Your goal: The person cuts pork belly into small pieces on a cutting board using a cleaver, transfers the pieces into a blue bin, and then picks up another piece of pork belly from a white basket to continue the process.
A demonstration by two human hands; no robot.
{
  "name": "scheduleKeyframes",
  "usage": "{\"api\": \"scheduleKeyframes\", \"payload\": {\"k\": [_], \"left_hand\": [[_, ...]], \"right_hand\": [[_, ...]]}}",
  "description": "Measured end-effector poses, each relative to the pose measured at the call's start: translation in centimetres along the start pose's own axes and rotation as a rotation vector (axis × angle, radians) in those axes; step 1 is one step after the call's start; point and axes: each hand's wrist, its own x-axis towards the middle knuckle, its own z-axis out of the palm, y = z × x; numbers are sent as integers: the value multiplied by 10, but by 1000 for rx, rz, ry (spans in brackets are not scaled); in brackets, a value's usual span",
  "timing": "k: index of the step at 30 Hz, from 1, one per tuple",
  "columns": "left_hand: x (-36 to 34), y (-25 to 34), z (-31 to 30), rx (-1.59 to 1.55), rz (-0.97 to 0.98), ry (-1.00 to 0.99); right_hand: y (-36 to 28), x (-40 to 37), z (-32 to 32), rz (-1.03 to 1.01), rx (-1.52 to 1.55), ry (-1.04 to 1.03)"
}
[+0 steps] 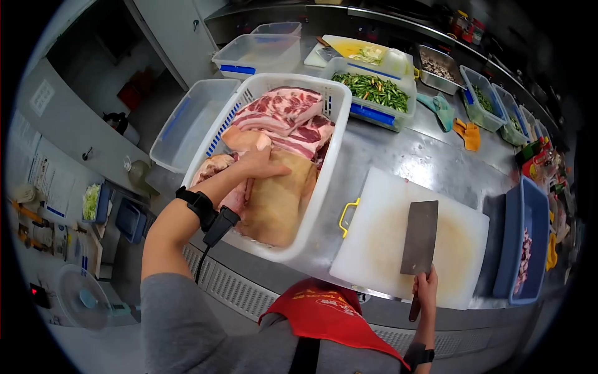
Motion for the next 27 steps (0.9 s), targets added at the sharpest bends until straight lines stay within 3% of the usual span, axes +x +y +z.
{"api": "scheduleKeyframes", "payload": {"k": [7,10,13,16,23,27], "left_hand": [[6,-16,-3,-220,-32,-61],[10,-11,0,-135,144,52],[19,13,-10,267,98,-15],[44,18,-13,262,277,-95],[63,7,-3,10,323,-123],[24,18,-15,-41,379,-18]], "right_hand": [[11,5,-4,-31,10,-19],[14,6,-4,-48,-8,-25],[13,5,-3,-47,-12,-31],[0,-2,5,-36,-23,6],[-3,-5,9,-60,-91,36],[-7,-6,12,-41,-83,69]]}}
